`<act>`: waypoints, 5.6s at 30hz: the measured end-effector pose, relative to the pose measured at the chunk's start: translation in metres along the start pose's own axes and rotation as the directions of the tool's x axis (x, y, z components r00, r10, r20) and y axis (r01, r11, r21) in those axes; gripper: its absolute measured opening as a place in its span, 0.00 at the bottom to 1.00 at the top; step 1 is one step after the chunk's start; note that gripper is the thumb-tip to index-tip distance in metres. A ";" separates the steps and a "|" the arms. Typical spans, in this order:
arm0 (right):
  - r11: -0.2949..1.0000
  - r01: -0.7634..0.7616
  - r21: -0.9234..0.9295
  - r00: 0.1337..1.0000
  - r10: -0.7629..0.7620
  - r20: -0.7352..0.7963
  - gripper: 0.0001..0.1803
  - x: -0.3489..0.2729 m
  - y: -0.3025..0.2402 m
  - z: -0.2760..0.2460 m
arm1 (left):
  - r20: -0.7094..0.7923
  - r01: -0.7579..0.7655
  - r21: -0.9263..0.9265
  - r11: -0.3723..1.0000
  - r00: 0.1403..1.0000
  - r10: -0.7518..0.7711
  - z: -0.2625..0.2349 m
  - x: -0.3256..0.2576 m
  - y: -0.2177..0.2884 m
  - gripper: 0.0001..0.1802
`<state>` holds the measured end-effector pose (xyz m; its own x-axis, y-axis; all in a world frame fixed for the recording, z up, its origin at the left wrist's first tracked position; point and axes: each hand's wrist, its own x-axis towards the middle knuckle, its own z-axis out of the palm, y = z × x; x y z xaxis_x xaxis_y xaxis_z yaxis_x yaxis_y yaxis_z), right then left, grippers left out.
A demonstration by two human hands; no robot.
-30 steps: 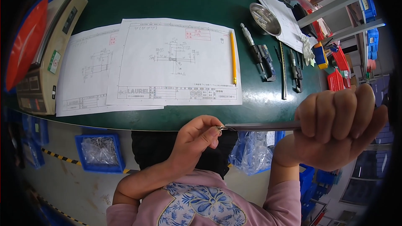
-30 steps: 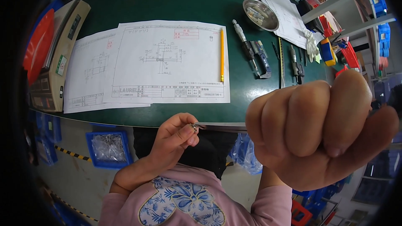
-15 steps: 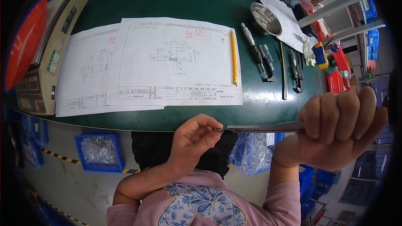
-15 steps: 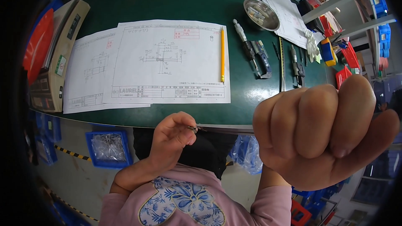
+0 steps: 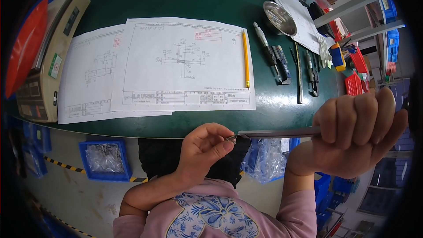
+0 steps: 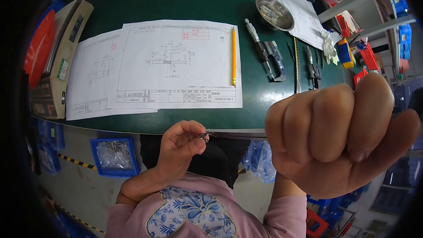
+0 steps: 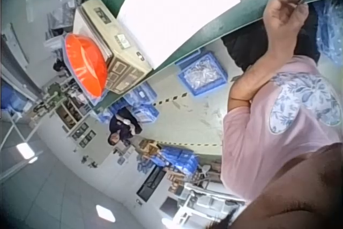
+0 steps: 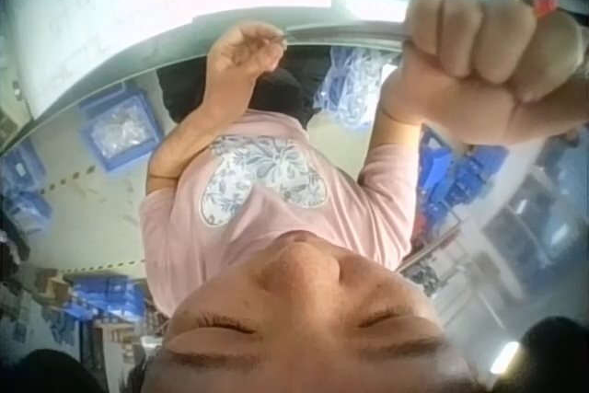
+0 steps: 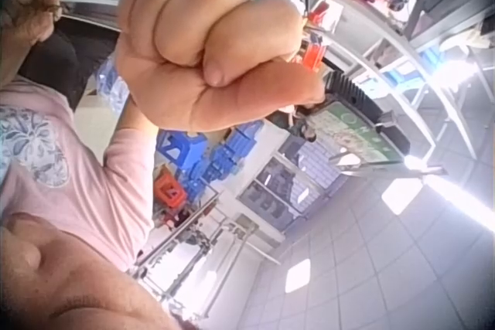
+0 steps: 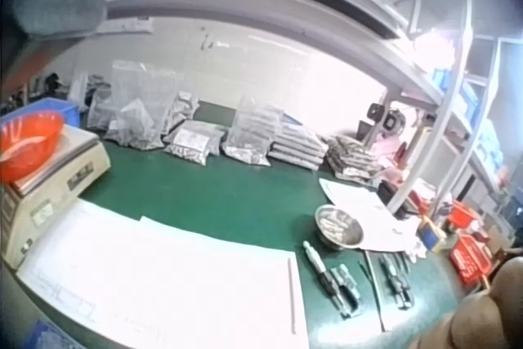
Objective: Inspecting and measuring small metal components using a caliper and referencing technical drawings in a factory workshop setting.
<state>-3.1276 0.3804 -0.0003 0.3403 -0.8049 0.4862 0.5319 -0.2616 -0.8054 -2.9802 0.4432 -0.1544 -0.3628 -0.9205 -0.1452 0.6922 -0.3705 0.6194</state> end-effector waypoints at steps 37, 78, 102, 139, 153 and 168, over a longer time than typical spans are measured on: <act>0.761 -0.596 0.257 0.627 0.640 -0.443 0.05 -0.166 0.039 -0.031 | 0.227 0.149 0.166 0.975 0.956 -0.185 0.031 -0.004 -0.034 0.10; 0.740 -0.664 0.108 0.619 0.625 -0.476 0.09 -0.155 0.043 -0.032 | 0.231 0.252 0.048 0.967 0.939 -0.256 0.023 0.000 -0.032 0.09; 0.775 -0.631 0.036 0.661 0.562 -0.498 0.10 -0.151 0.049 -0.033 | 0.294 -0.066 0.434 0.899 0.953 -0.072 0.023 0.007 -0.018 0.11; 0.969 -0.216 0.116 0.692 0.236 -0.682 0.39 -0.134 0.010 -0.047 | 0.559 -0.570 0.821 -0.015 0.800 0.218 0.017 0.064 -0.011 0.08; 0.983 0.012 -0.182 0.988 -0.040 -0.147 0.17 -0.055 -0.006 -0.035 | 0.477 -0.493 0.870 -0.009 0.837 0.268 0.013 0.066 -0.014 0.04; 0.972 -0.001 -0.234 0.976 -0.051 -0.214 0.15 -0.049 0.015 -0.034 | 0.457 -0.481 0.877 0.009 0.839 0.295 0.013 0.067 -0.017 0.06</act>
<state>-3.1626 0.3975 -0.0478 0.1394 -0.8859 0.4425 0.3355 -0.3782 -0.8628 -3.0248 0.3894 -0.1644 -0.3855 -0.8249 0.4133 -0.3662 0.5480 0.7521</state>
